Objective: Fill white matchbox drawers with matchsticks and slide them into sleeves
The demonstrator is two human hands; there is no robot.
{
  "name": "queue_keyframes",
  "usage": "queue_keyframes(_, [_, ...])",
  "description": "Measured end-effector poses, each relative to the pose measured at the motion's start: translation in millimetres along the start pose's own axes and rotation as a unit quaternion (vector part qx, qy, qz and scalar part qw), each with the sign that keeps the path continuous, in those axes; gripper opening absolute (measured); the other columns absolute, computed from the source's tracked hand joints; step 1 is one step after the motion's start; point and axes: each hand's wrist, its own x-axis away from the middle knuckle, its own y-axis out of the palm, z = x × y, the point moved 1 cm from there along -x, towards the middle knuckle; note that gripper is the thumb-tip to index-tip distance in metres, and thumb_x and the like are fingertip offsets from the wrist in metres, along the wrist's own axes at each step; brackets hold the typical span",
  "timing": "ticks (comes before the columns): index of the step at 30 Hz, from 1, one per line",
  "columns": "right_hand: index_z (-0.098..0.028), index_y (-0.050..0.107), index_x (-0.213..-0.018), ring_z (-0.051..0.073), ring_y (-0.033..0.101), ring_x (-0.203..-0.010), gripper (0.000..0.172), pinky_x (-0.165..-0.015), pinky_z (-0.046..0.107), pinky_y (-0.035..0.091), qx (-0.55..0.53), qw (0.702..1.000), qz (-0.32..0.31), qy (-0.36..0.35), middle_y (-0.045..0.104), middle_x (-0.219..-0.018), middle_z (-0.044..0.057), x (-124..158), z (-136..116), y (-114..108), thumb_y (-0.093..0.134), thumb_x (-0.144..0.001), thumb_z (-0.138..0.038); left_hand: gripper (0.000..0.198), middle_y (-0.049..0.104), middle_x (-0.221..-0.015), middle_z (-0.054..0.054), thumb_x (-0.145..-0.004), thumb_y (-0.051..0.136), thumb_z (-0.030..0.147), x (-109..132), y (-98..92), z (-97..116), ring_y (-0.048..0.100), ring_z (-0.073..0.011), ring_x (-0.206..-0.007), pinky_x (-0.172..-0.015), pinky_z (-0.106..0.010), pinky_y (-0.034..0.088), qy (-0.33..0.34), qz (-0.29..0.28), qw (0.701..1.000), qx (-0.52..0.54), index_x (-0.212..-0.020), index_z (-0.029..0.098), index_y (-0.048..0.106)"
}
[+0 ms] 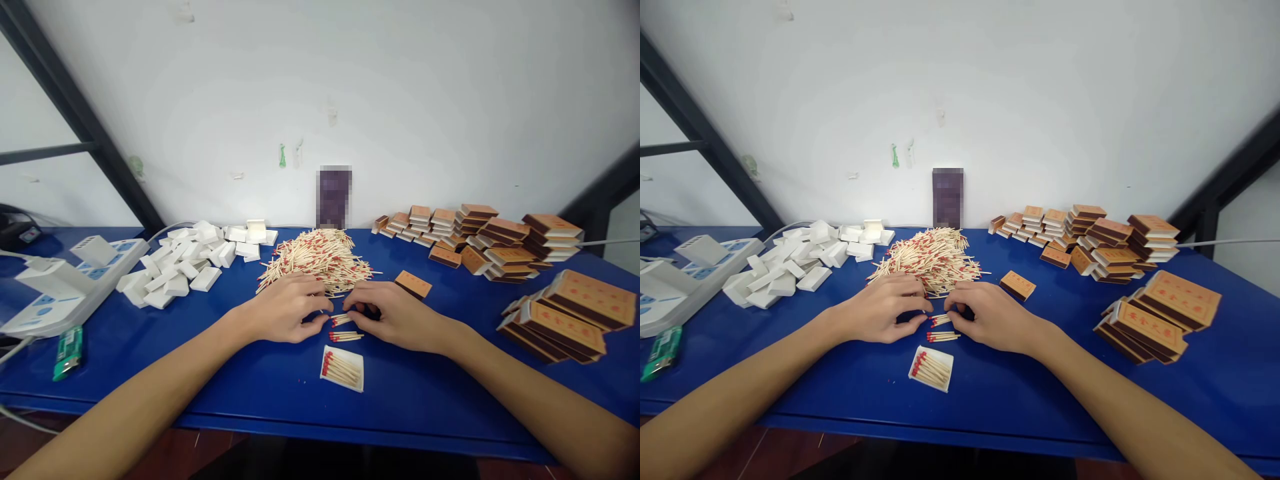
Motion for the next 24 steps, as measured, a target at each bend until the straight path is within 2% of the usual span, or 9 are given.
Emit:
queue_keyframes(9, [-0.019, 0.065, -0.088, 0.015, 0.055, -0.072, 0.012, -0.063, 0.026, 0.040, -0.003, 1.000, -0.015, 0.004, 0.063, -0.082, 0.002, 0.8, -1.0, 1.1, 0.053, -0.090, -0.020, 0.019, 0.060, -0.082, -0.002, -0.095, 0.052, 0.025, 2.0, 1.7, -3.5, 0.056, -0.0158, -0.079, -0.073, -0.029, 0.042, 0.005, -0.025, 1.000, 0.000, -0.093, 0.019, 0.070])
queue_keyframes(24, [-0.019, 0.064, -0.086, 0.014, 0.054, -0.072, 0.011, -0.063, 0.026, 0.040, -0.001, 1.000, -0.016, 0.006, 0.060, -0.080, 0.002, -0.1, -2.8, 0.9, 0.054, -0.090, -0.020, 0.022, 0.060, -0.081, -0.003, -0.097, 0.048, 0.025, 0.6, 7.3, -2.0, 0.056, -0.0153, -0.077, -0.073, -0.028, 0.042, 0.009, -0.010, 1.000, 0.002, -0.093, 0.018, 0.068])
